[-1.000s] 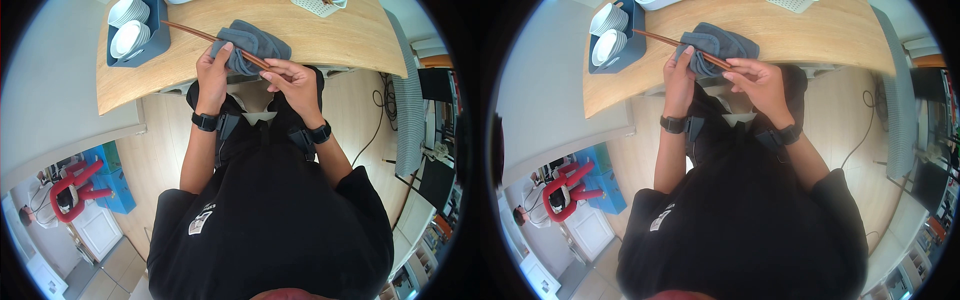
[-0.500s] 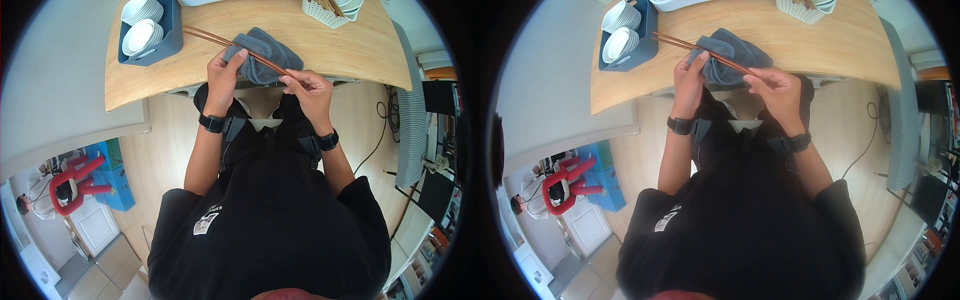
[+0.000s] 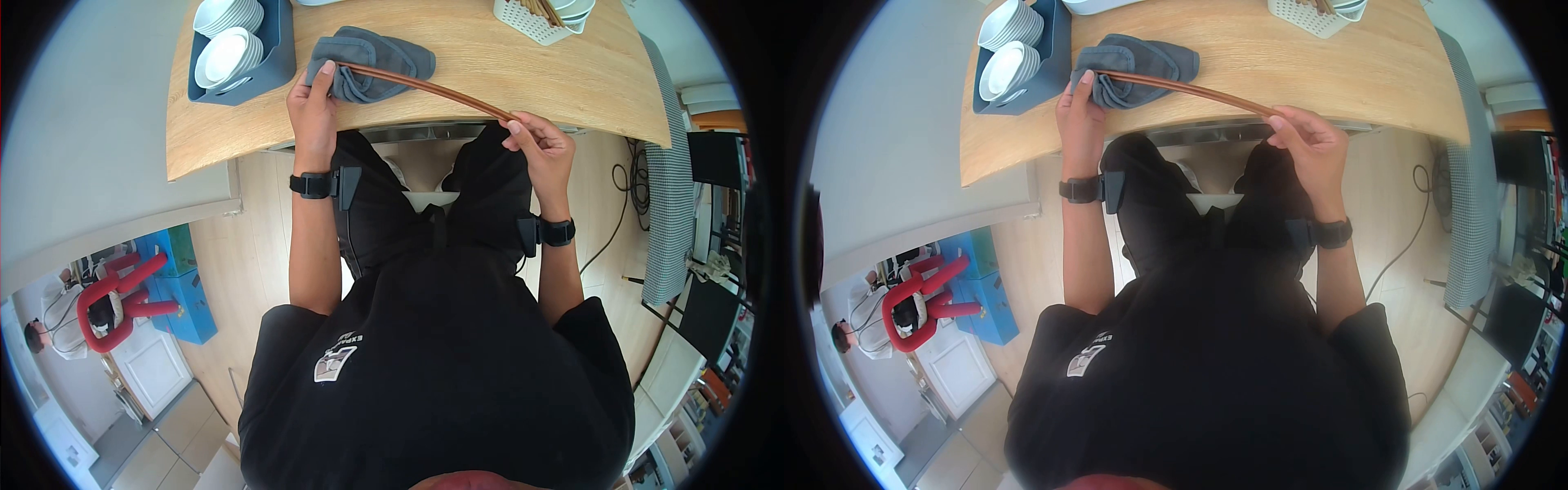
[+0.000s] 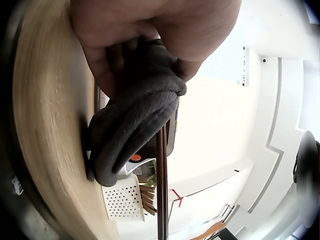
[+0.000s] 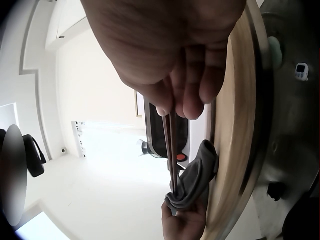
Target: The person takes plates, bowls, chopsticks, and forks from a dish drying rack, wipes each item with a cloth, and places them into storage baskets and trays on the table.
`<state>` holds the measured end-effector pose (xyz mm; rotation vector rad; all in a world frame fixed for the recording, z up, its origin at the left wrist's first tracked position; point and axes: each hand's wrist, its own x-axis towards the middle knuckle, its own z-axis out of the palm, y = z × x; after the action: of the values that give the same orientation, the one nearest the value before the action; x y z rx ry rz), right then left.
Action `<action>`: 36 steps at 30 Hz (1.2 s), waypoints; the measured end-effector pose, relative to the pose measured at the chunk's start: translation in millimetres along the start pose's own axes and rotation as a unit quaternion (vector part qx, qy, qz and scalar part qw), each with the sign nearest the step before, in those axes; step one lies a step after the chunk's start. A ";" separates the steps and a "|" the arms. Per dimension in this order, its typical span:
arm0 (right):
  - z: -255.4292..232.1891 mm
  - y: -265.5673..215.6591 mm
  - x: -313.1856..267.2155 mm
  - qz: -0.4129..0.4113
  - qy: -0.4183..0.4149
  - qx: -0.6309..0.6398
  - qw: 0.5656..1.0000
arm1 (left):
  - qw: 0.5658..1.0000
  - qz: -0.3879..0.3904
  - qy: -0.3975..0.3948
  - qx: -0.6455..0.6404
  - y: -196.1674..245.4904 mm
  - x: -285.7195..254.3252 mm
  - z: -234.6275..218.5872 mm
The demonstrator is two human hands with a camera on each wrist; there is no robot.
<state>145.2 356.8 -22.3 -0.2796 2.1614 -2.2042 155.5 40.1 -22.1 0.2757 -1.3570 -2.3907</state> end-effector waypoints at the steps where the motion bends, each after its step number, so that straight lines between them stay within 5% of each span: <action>1: -2.6 0.5 -0.1 0.000 0.000 -0.001 1.000 | 1.000 0.002 0.002 -0.002 -0.9 0.1 0.0; 13: 7.9 12.1 2.8 0.050 0.005 -0.002 0.999 | 0.998 0.024 -0.008 0.054 -9.9 2.5 -8.7; 28: 61.9 13.2 -6.5 0.167 -0.089 0.092 0.978 | 0.997 0.024 -0.011 0.072 -10.3 2.6 -7.6; 36: 53.9 23.8 -1.8 0.186 -0.047 0.146 0.971 | 0.996 0.032 -0.009 0.085 -12.8 -0.1 -10.9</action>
<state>153.2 303.2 -45.5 0.0340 1.6472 -2.1923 156.5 37.6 -38.7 0.2542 -1.5573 -2.2335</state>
